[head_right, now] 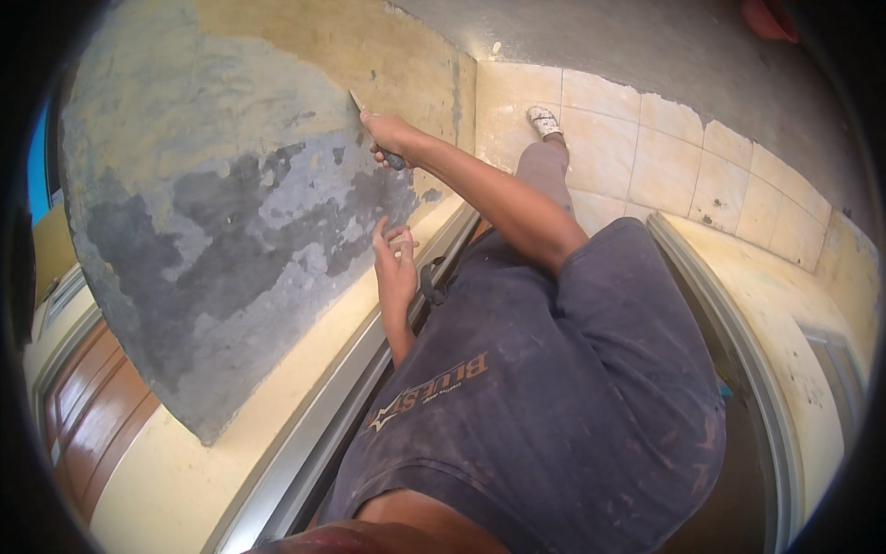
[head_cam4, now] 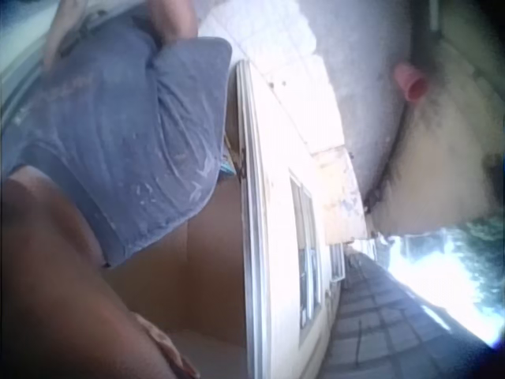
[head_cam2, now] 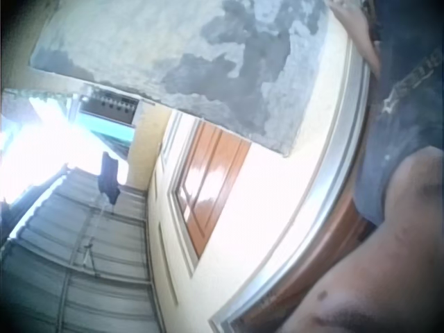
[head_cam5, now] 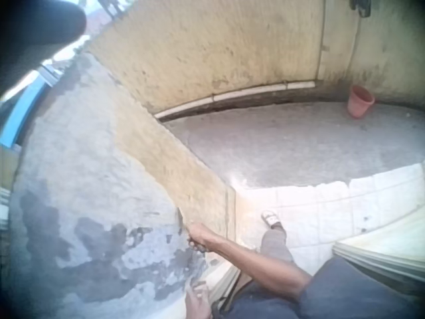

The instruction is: The person uses a trowel to apply and smooth plaster onto a curved wall section. They repeatedly spread the material and scrape the surface to create a uniform finish.

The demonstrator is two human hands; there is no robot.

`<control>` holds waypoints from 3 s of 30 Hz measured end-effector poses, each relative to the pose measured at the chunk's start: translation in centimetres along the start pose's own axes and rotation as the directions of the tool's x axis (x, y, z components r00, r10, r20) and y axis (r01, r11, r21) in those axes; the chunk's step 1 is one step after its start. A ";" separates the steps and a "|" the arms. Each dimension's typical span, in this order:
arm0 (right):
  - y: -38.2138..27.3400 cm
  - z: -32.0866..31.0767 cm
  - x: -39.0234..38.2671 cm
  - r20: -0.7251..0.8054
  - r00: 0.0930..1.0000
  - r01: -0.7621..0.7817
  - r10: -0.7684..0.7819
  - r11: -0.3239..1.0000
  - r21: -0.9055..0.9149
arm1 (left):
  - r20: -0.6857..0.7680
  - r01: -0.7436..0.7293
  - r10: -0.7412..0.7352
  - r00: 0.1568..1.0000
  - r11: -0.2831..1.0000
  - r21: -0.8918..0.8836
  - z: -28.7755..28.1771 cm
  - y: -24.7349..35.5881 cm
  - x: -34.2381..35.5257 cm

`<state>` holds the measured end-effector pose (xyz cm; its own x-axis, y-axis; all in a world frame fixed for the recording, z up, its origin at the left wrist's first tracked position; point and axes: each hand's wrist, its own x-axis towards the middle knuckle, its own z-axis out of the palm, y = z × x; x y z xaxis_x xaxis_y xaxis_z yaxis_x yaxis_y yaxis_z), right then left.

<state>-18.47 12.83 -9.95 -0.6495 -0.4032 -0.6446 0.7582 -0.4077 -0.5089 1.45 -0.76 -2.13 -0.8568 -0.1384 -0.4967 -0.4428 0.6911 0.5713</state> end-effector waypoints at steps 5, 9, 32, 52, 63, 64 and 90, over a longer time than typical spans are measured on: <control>0.0 -0.4 -0.8 -0.044 0.998 -0.026 0.032 0.992 0.121 | 0.052 0.002 -0.002 0.999 1.000 0.001 0.2 0.1 -0.1; 1.3 1.0 -1.7 0.115 0.991 -0.071 0.070 0.997 0.006 | 0.003 -0.070 0.070 0.998 0.995 0.070 0.4 -0.1 -0.1; 5.0 2.1 -2.9 0.120 0.984 -0.161 0.134 0.954 0.254 | -0.077 -0.109 0.107 0.991 0.994 -0.028 -0.5 0.1 0.2; 2.5 0.7 0.0 0.090 0.961 -0.275 0.262 0.942 0.193 | -0.275 -0.365 0.489 0.828 0.841 0.399 1.0 8.4 5.7; 1.3 0.4 0.1 0.136 0.935 -0.349 0.327 0.915 0.200 | -0.392 -0.367 0.461 0.796 0.883 0.294 3.4 10.0 5.9; 1.2 0.3 0.2 0.145 0.930 -0.363 0.338 0.907 0.214 | -0.407 -0.363 0.485 0.774 0.867 0.342 3.5 9.8 6.0; -0.1 -0.6 1.4 0.114 0.934 -0.357 0.339 0.885 0.299 | -0.393 -0.494 0.607 0.691 0.793 0.356 2.9 9.4 8.4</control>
<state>-19.45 12.80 -11.16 -0.3564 -0.6078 -0.7096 0.8856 -0.4619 -0.0492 -9.18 6.66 -2.87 -0.9646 0.0452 0.2597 0.1661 0.8693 0.4656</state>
